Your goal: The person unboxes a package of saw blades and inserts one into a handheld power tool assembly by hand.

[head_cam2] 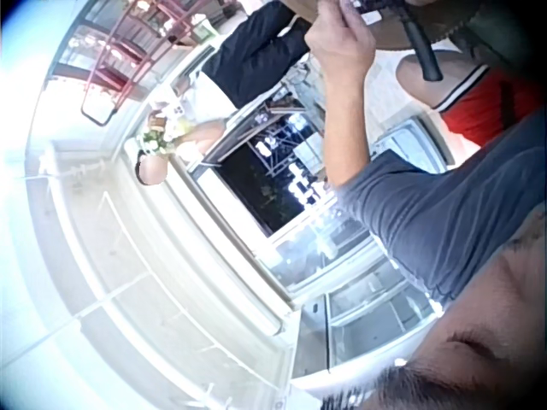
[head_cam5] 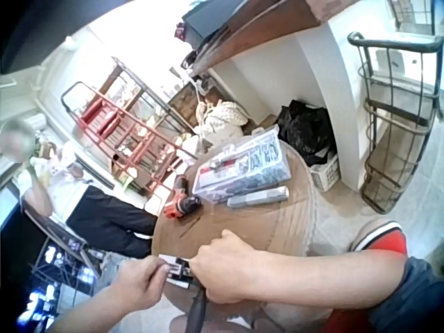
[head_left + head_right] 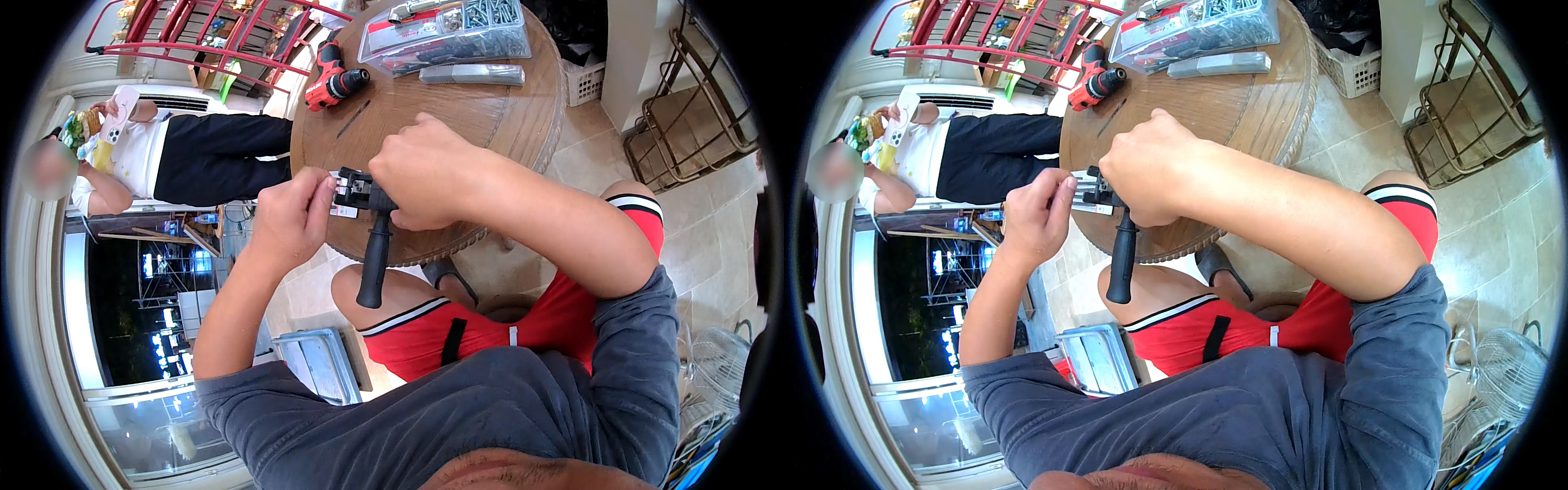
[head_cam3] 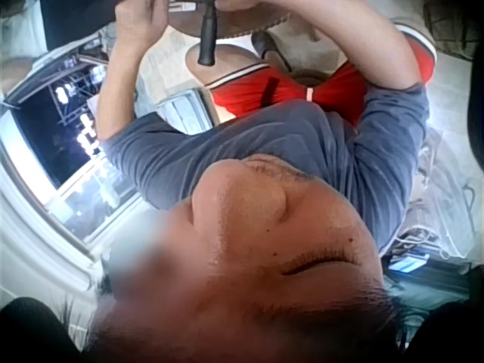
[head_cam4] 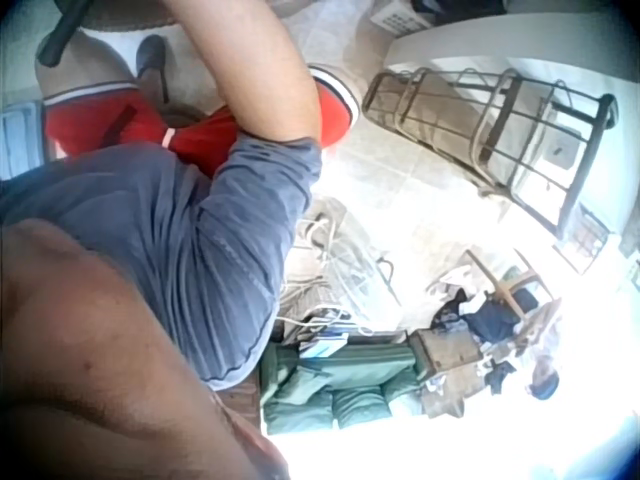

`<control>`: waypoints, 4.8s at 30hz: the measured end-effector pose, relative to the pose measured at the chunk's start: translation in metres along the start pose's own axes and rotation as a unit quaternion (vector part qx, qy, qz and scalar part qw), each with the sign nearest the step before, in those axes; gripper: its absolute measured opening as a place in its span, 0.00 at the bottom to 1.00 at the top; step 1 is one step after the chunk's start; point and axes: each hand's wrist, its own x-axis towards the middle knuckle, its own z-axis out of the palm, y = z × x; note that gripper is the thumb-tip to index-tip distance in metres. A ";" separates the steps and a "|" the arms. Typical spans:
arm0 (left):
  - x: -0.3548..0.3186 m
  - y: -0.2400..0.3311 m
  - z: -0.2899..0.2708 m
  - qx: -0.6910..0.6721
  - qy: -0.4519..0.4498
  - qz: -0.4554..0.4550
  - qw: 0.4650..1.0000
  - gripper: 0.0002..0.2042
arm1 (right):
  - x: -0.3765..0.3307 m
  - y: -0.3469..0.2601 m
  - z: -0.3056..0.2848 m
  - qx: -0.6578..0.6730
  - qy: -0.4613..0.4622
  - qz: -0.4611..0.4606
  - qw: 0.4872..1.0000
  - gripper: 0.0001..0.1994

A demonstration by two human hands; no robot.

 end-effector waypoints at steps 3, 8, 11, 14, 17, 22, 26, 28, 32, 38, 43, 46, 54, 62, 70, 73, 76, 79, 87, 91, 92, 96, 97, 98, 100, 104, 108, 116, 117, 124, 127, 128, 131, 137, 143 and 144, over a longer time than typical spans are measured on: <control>-0.008 0.007 0.008 -0.036 -0.011 -0.064 0.997 0.04 | 0.000 -0.001 -0.001 0.006 -0.004 0.000 1.000 0.14; -0.016 -0.001 0.028 -0.034 0.005 -0.029 0.999 0.04 | 0.001 -0.002 0.005 0.001 0.012 -0.005 1.000 0.15; -0.016 0.000 0.030 -0.035 0.008 -0.033 0.999 0.04 | 0.001 -0.003 0.005 -0.001 0.017 -0.006 1.000 0.15; -0.014 0.010 0.030 -0.036 0.006 -0.083 0.996 0.06 | 0.001 -0.003 0.005 -0.003 0.020 -0.007 1.000 0.15; -0.013 0.016 0.031 -0.047 0.005 -0.140 0.989 0.09 | 0.000 -0.004 0.005 -0.001 0.026 -0.008 1.000 0.15; -0.017 0.024 0.034 -0.057 0.014 -0.184 0.981 0.10 | 0.000 -0.006 0.006 0.003 0.023 -0.008 1.000 0.15; -0.014 0.030 0.032 -0.020 0.005 -0.173 0.985 0.10 | -0.001 -0.011 0.008 -0.005 0.024 -0.016 1.000 0.14; -0.008 0.032 0.027 -0.017 -0.005 -0.173 0.985 0.10 | -0.002 -0.016 0.010 -0.002 0.031 -0.010 0.999 0.14; -0.010 0.032 0.027 -0.030 -0.008 -0.181 0.983 0.10 | -0.003 -0.033 0.026 0.025 0.056 0.018 0.998 0.11; -0.021 0.028 0.034 -0.059 0.003 -0.217 0.974 0.10 | -0.005 -0.046 0.032 0.040 0.057 0.039 0.997 0.05; -0.020 0.018 0.028 -0.034 -0.029 -0.128 0.991 0.10 | -0.006 -0.045 0.041 0.032 0.097 0.019 0.995 0.07; -0.025 0.001 0.030 -0.014 -0.027 -0.034 0.999 0.07 | -0.005 -0.047 0.041 0.026 0.103 0.013 0.994 0.07; -0.017 -0.022 0.020 0.010 -0.071 0.090 0.993 0.06 | -0.003 -0.040 0.037 0.011 0.095 0.013 0.995 0.08; -0.020 0.010 0.036 -0.031 0.006 -0.066 0.997 0.07 | -0.004 -0.042 0.039 -0.010 0.095 0.030 0.995 0.06; -0.020 -0.024 0.023 -0.014 -0.081 0.058 0.995 0.05 | -0.004 -0.044 0.033 -0.025 0.074 0.004 0.997 0.07; -0.015 -0.031 0.019 -0.010 -0.096 0.097 0.991 0.05 | -0.002 -0.043 0.032 -0.020 0.063 0.001 0.998 0.07; -0.008 -0.037 0.015 0.013 -0.114 0.138 0.984 0.06 | -0.003 -0.040 0.033 -0.021 0.080 0.010 0.997 0.06; -0.006 -0.042 0.014 0.054 -0.123 0.172 0.976 0.07 | -0.004 -0.040 0.030 -0.016 0.070 0.013 0.997 0.05; 0.002 -0.039 0.010 0.087 -0.119 0.151 0.977 0.05 | -0.003 -0.039 0.035 0.012 0.103 0.044 0.994 0.06; 0.013 -0.004 -0.007 0.132 -0.121 0.059 0.982 0.06 | -0.004 -0.038 0.031 0.016 0.102 0.073 0.992 0.07; 0.015 0.001 -0.016 0.134 -0.123 0.050 0.982 0.07 | -0.005 -0.039 0.028 0.009 0.115 0.075 0.990 0.07; 0.021 0.026 -0.011 0.184 -0.057 -0.011 0.981 0.08 | -0.008 -0.034 0.013 -0.022 0.159 0.083 0.984 0.07; 0.021 0.033 -0.007 0.203 -0.034 -0.029 0.978 0.09 | -0.009 -0.032 0.011 -0.030 0.166 0.086 0.982 0.08; 0.021 0.038 -0.009 0.201 -0.026 -0.014 0.979 0.09 | -0.009 -0.031 0.009 -0.029 0.166 0.090 0.982 0.10; 0.026 0.028 -0.018 0.157 -0.012 0.033 0.987 0.08 | -0.011 -0.030 0.006 -0.026 0.164 0.099 0.981 0.17; 0.038 0.024 -0.053 0.067 0.081 0.029 0.994 0.07 | -0.017 -0.020 -0.003 0.006 0.134 0.116 0.984 0.19; 0.031 0.014 -0.064 -0.031 0.143 -0.081 0.986 0.08 | -0.016 -0.008 -0.018 0.109 0.185 0.185 0.959 0.23; 0.015 -0.069 0.029 -0.637 0.174 -0.235 0.713 0.10 | -0.030 0.056 -0.050 0.202 0.270 0.256 0.906 0.26; 0.013 -0.064 0.041 -0.610 0.183 -0.223 0.738 0.11 | -0.033 0.059 -0.052 0.218 0.265 0.257 0.904 0.27; 0.032 -0.061 0.111 -0.224 0.062 -0.123 0.965 0.11 | -0.041 0.090 -0.036 0.461 0.312 0.221 0.801 0.28; 0.067 -0.084 0.088 -0.059 0.170 -0.055 0.982 0.11 | -0.046 0.084 -0.043 0.465 0.348 0.218 0.785 0.28; 0.084 -0.097 0.074 0.051 0.143 -0.052 0.987 0.18 | -0.050 0.087 -0.046 0.399 0.353 0.239 0.812 0.28; 0.127 -0.177 0.048 0.214 0.065 0.097 0.970 0.26 | -0.056 0.085 -0.042 0.311 0.321 0.200 0.872 0.27; 0.188 -0.235 0.047 0.368 -0.110 0.227 0.895 0.43 | -0.055 0.068 -0.032 0.114 0.247 0.056 0.961 0.26; 0.219 -0.259 0.048 0.285 -0.149 0.273 0.907 0.34 | -0.062 0.070 -0.030 0.011 0.185 0.056 0.981 0.23; 0.222 -0.259 0.047 0.272 -0.155 0.279 0.908 0.33 | -0.062 0.066 -0.030 0.005 0.174 0.069 0.982 0.23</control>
